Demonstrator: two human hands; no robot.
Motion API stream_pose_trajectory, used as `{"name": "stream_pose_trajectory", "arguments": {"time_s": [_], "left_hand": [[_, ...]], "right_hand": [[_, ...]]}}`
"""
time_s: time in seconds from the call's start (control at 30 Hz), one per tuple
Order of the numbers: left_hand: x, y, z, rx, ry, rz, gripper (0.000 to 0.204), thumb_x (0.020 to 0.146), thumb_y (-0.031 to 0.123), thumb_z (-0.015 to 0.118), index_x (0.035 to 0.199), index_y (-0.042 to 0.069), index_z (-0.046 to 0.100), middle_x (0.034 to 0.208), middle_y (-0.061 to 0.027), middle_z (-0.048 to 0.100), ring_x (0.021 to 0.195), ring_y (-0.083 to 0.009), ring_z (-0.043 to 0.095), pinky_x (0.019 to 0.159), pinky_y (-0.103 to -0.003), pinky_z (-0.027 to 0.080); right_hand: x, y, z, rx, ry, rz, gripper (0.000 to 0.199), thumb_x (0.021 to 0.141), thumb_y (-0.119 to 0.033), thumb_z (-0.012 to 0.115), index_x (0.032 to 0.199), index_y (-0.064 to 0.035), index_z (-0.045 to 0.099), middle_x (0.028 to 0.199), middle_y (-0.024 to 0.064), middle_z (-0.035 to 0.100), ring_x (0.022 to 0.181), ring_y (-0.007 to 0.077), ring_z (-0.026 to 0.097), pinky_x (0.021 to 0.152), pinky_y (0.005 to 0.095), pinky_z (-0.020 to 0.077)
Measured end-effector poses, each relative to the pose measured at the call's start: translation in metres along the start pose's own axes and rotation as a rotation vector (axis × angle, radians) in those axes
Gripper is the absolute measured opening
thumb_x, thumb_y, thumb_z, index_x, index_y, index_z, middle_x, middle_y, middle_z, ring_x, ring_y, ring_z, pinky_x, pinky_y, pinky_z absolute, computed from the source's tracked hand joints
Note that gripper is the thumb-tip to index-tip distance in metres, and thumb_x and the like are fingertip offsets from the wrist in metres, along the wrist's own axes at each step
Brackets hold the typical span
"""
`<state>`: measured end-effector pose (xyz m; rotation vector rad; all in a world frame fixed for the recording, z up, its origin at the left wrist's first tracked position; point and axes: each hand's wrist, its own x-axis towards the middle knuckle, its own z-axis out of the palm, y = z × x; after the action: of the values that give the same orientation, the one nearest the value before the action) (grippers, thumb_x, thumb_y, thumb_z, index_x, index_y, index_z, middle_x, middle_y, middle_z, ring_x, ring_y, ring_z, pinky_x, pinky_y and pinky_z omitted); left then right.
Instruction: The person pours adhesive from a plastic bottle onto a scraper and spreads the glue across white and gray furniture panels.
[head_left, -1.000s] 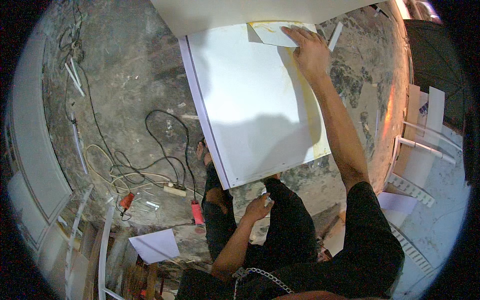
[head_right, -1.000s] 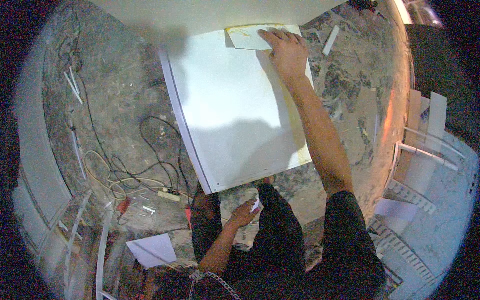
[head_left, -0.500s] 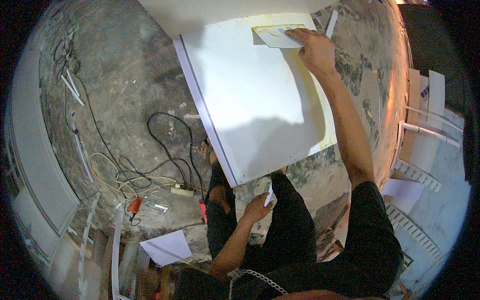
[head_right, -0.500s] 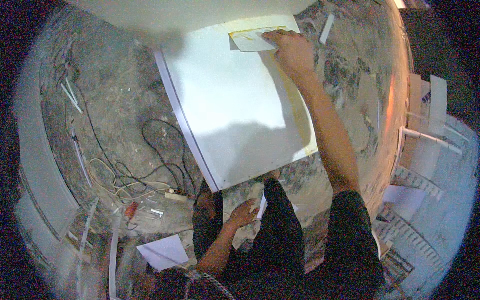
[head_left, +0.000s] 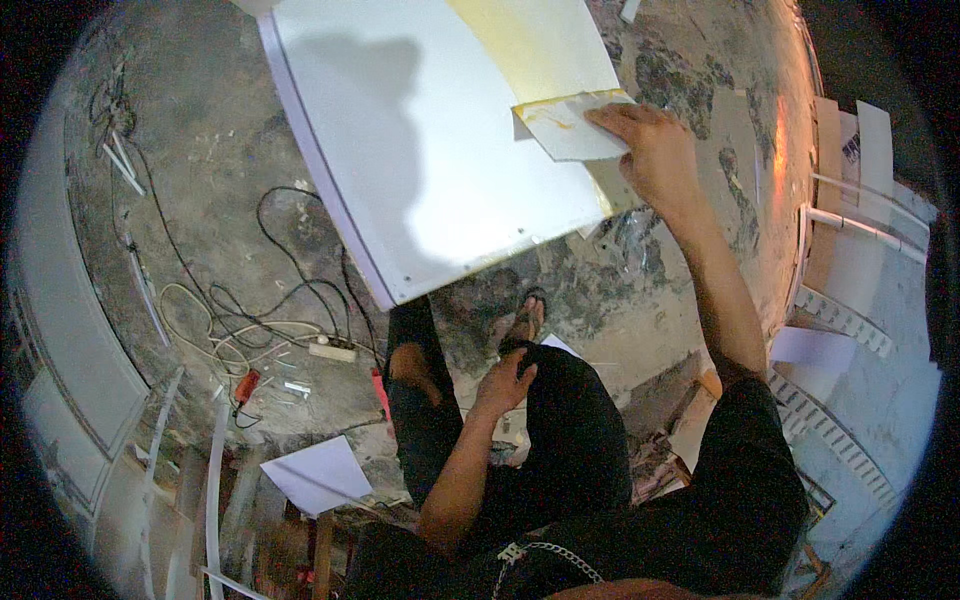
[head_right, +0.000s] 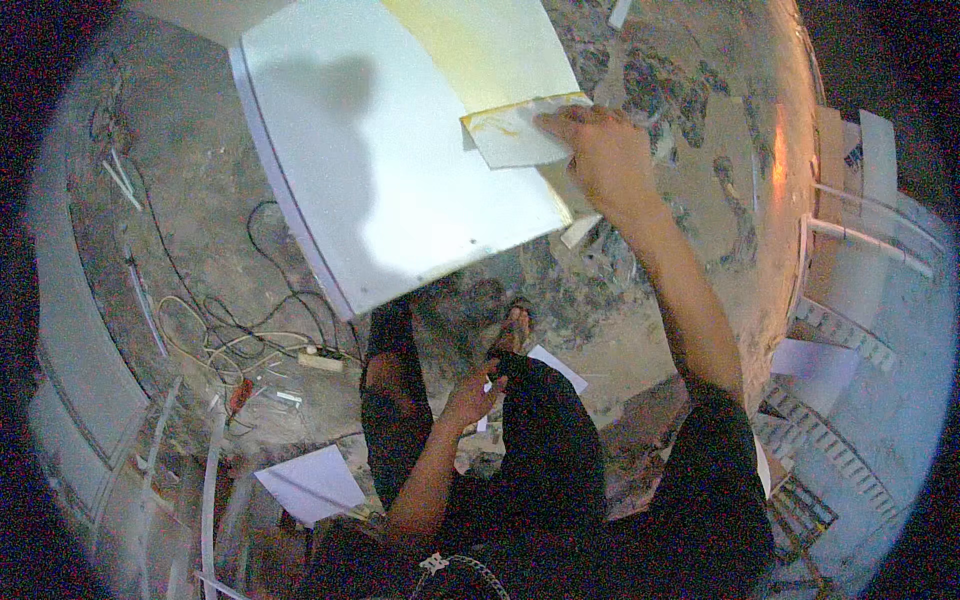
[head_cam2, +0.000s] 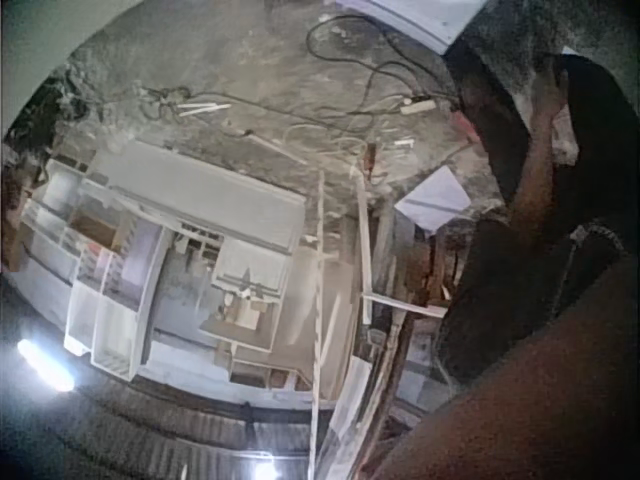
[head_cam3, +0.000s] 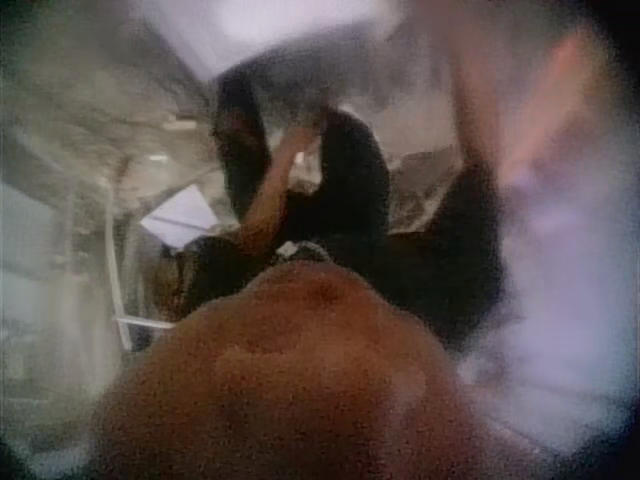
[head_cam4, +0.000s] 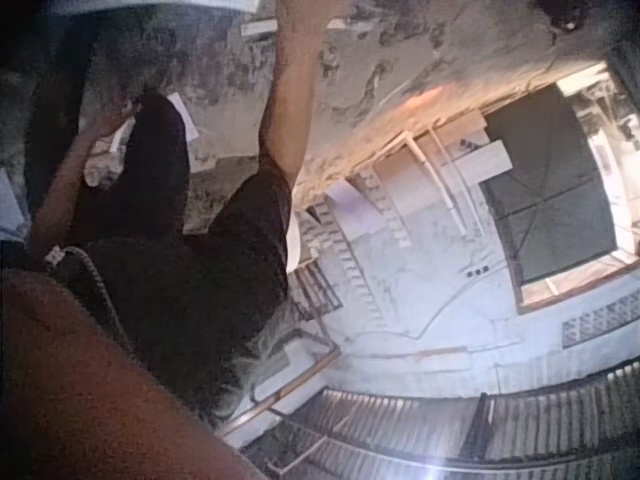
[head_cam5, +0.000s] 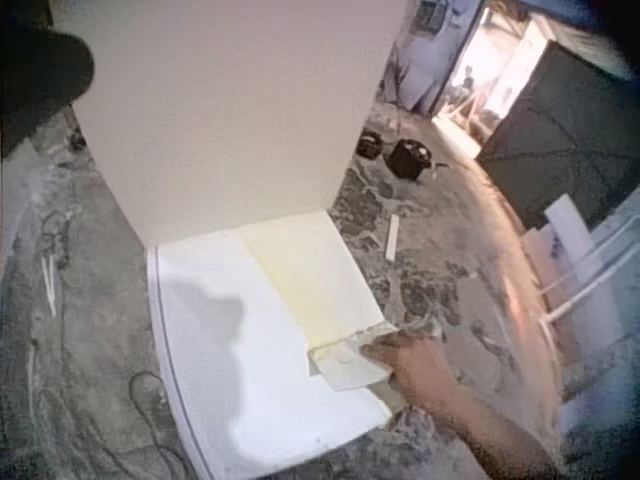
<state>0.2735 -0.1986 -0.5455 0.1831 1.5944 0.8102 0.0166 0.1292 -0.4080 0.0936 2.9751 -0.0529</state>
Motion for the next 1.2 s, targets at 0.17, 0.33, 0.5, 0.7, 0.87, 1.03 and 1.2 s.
{"name": "stream_pose_trajectory", "arguments": {"time_s": [0.17,0.33,0.5,0.7,0.87,1.03,1.2], "left_hand": [[0.006,-0.006,0.047,0.038,0.076,0.093,0.060,0.100,0.048,0.049,0.141,0.004,0.046,0.136,-0.0230,0.057,0.123,-0.0418,0.056,0.102,-0.048,0.046],[0.009,-0.021,0.081,0.027,0.041,0.023,0.056,0.099,0.046,0.052,0.137,0.006,0.050,0.134,-0.0233,0.058,0.119,-0.0415,0.058,0.099,-0.049,0.047],[0.006,-0.043,0.081,0.009,0.190,0.134,0.056,0.098,0.046,0.053,0.137,0.005,0.050,0.129,-0.0242,0.061,0.117,-0.0421,0.059,0.098,-0.048,0.047],[-0.002,-0.024,0.044,0.030,0.029,0.026,0.057,0.097,0.047,0.054,0.136,0.006,0.050,0.130,-0.0224,0.061,0.119,-0.0419,0.058,0.099,-0.048,0.047],[-0.019,-0.008,-0.025,0.042,0.009,0.000,0.058,0.096,0.047,0.055,0.137,0.007,0.049,0.130,-0.0249,0.060,0.118,-0.0427,0.059,0.099,-0.050,0.047],[-0.019,-0.012,-0.055,-0.082,0.028,-0.009,0.057,0.098,0.045,0.054,0.139,0.008,0.047,0.129,-0.0209,0.063,0.118,-0.0410,0.060,0.099,-0.050,0.048],[-0.017,-0.009,-0.078,-0.163,-0.010,0.000,0.059,0.099,0.046,0.052,0.143,0.007,0.045,0.131,-0.0192,0.063,0.120,-0.0380,0.060,0.101,-0.049,0.047]], "right_hand": [[-0.095,0.011,0.005,0.011,-0.024,-0.020,0.057,0.067,0.005,0.066,0.119,-0.0185,0.071,0.119,0.0076,0.070,0.108,0.0311,0.065,0.093,0.0420,0.0519],[-0.174,0.007,0.015,-0.041,-0.244,-0.074,0.048,0.072,-0.001,0.068,0.117,-0.0190,0.071,0.115,0.0075,0.071,0.108,0.0303,0.065,0.092,0.0442,0.0523],[-0.229,0.000,0.018,0.211,-0.276,-0.002,0.051,0.070,0.001,0.066,0.117,-0.0156,0.071,0.113,0.0117,0.072,0.103,0.0333,0.068,0.094,0.0434,0.0535],[-0.081,-0.065,-0.088,0.445,0.189,-0.012,0.071,0.064,0.009,0.061,0.130,-0.0166,0.065,0.118,0.0120,0.069,0.109,0.0339,0.065,0.096,0.0435,0.0514],[0.086,-0.102,-0.053,0.139,0.289,-0.048,0.071,0.066,0.003,0.068,0.133,-0.0202,0.061,0.130,0.0100,0.063,0.122,0.0318,0.057,0.106,0.0461,0.0446],[0.182,-0.120,-0.010,0.000,0.320,-0.032,0.060,0.074,0.000,0.067,0.130,-0.0214,0.063,0.128,0.0074,0.065,0.123,0.0283,0.058,0.108,0.0484,0.0442],[0.223,-0.129,0.002,-0.004,0.422,-0.086,0.054,0.074,-0.001,0.067,0.125,-0.0200,0.066,0.124,0.0066,0.067,0.121,0.0282,0.060,0.105,0.0502,0.0462]]}}
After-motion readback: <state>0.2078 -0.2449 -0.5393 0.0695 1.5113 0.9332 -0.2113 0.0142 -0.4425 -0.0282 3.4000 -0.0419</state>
